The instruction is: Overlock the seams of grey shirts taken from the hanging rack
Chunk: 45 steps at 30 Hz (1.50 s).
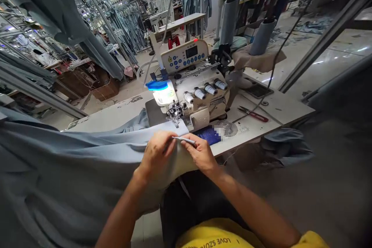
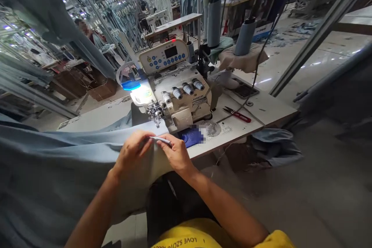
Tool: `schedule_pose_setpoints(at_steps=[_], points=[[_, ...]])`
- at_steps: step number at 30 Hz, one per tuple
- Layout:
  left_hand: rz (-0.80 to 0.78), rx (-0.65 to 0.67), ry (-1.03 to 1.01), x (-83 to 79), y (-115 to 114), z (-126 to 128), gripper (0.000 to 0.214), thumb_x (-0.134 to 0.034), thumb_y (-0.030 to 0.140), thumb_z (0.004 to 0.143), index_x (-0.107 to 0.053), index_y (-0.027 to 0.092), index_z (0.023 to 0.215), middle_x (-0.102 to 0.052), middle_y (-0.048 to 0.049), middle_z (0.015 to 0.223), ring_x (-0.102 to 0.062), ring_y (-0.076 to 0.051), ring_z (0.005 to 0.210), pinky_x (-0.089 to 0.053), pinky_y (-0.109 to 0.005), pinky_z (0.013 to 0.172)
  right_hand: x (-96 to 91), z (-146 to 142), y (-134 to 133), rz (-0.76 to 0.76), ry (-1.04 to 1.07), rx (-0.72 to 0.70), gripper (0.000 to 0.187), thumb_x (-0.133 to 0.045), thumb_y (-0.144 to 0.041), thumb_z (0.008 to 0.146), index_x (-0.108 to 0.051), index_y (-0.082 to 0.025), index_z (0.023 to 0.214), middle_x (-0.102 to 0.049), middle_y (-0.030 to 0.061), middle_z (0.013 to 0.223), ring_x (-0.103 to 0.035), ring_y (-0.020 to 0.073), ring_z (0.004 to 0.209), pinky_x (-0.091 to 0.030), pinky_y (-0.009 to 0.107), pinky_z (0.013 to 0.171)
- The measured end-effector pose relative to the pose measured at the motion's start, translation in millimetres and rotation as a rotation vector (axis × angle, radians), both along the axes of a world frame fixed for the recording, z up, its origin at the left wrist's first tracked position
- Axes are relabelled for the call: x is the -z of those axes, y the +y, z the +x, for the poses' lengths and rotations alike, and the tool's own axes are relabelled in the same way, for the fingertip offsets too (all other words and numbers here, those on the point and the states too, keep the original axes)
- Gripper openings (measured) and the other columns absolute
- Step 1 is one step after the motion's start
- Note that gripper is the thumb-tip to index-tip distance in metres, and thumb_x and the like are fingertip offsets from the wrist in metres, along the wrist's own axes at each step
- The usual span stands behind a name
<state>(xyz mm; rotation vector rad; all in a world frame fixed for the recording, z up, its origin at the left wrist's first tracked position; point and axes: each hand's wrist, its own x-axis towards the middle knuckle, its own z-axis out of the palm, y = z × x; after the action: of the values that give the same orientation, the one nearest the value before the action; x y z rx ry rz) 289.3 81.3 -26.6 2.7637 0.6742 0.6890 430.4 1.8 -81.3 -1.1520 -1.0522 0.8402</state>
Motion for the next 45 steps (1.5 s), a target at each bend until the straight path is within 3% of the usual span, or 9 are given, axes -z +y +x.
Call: schedule_pose_setpoints(at_steps=[5, 10, 15, 24, 35, 38, 41, 43, 45], points=[[-0.070, -0.267, -0.133, -0.6, -15.0, 11.4, 0.020, -0.050, 0.032, 0.090, -0.056, 0.020, 0.075, -0.060, 0.0009, 0.070, -0.054, -0.011, 0.063, -0.039, -0.025, 0.062, 11.4, 0.1, -8.1, -0.100, 0.211, -0.088, 0.026, -0.061, -0.042, 0.081, -0.059, -0.015, 0.081, -0.056, -0.0008, 0.070, -0.049, 0.0104, 0.061, -0.038, 0.019, 0.055], [0.094, -0.376, -0.131, -6.5, 13.6, 21.0, 0.025, -0.051, 0.037, 0.089, -0.058, 0.018, 0.074, -0.061, 0.0009, 0.070, -0.054, -0.011, 0.063, -0.035, -0.023, 0.060, 1.0, 6.0, 8.2, -0.056, -0.002, 0.100, 0.026, -0.054, -0.041, 0.085, -0.059, -0.016, 0.082, -0.049, -0.0026, 0.061, -0.042, 0.0090, 0.053, -0.031, 0.019, 0.049], [-0.007, -0.382, 0.166, -4.4, 41.8, 25.9, 0.027, -0.048, 0.041, 0.089, -0.055, 0.019, 0.076, -0.058, 0.0011, 0.065, -0.049, -0.012, 0.057, -0.029, -0.024, 0.055, -1.9, 6.9, 25.8, -0.078, -0.075, 0.188, 0.019, -0.054, -0.034, 0.085, -0.048, -0.018, 0.094, -0.038, -0.0097, 0.045, -0.032, 0.0070, 0.042, -0.023, 0.017, 0.043], [0.100, -0.446, 0.411, -4.2, 21.5, 20.5, 0.030, -0.038, 0.039, 0.093, -0.050, 0.019, 0.075, -0.061, -0.0013, 0.070, -0.056, -0.015, 0.061, -0.022, -0.028, 0.054, -0.1, 4.3, 6.8, -0.113, -0.053, 0.095, 0.015, -0.051, -0.026, 0.086, -0.060, -0.014, 0.091, -0.031, -0.0091, 0.046, -0.022, 0.0044, 0.042, -0.016, 0.017, 0.041], [0.153, -0.527, 0.524, -12.7, 53.6, 37.3, 0.032, -0.037, 0.044, 0.091, -0.055, 0.020, 0.082, -0.066, -0.0049, 0.075, -0.062, -0.023, 0.067, -0.019, -0.028, 0.050, -7.8, 12.8, 33.8, -0.086, -0.143, 0.216, 0.031, -0.053, -0.019, 0.082, -0.055, -0.016, 0.113, -0.040, -0.0101, 0.044, -0.034, 0.0056, 0.039, -0.025, 0.017, 0.043], [0.303, -0.415, 0.241, 2.0, 40.7, 25.3, 0.034, -0.041, 0.048, 0.089, -0.056, 0.018, 0.084, -0.065, -0.0075, 0.078, -0.062, -0.024, 0.072, -0.036, -0.030, 0.057, -1.4, 8.0, 23.4, -0.075, -0.062, 0.184, 0.035, -0.059, -0.021, 0.079, -0.051, -0.018, 0.113, -0.050, -0.0081, 0.052, -0.044, 0.0070, 0.045, -0.034, 0.017, 0.047], [0.503, -0.128, -0.144, 38.2, 3.7, 9.5, 0.048, -0.057, 0.051, 0.080, -0.051, 0.014, 0.109, -0.060, -0.0166, 0.107, -0.055, -0.030, 0.105, -0.041, -0.045, 0.091, 8.5, -3.7, -2.9, -0.071, 0.090, 0.092, 0.039, -0.062, -0.020, 0.076, -0.047, -0.019, 0.113, -0.057, -0.0051, 0.064, -0.051, 0.0084, 0.053, -0.040, 0.018, 0.052], [0.595, -0.106, -0.165, 62.9, -20.0, 2.2, 0.042, -0.064, 0.031, 0.079, -0.050, 0.015, 0.115, -0.058, -0.0163, 0.110, -0.050, -0.030, 0.112, -0.031, -0.053, 0.100, 14.7, -10.6, -18.1, -0.072, 0.166, 0.017, 0.036, -0.059, -0.020, 0.079, -0.047, -0.020, 0.112, -0.058, -0.0038, 0.067, -0.052, 0.0087, 0.054, -0.041, 0.018, 0.051], [0.605, -0.111, -0.247, 76.5, -33.9, -1.5, 0.037, -0.065, 0.013, 0.078, -0.055, 0.016, 0.113, -0.062, -0.0112, 0.097, -0.054, -0.024, 0.100, -0.035, -0.045, 0.097, 20.2, -11.8, -22.7, -0.032, 0.158, 0.076, 0.030, -0.058, -0.020, 0.079, -0.049, -0.021, 0.108, -0.059, -0.0018, 0.074, -0.055, 0.0096, 0.062, -0.045, 0.019, 0.058]])
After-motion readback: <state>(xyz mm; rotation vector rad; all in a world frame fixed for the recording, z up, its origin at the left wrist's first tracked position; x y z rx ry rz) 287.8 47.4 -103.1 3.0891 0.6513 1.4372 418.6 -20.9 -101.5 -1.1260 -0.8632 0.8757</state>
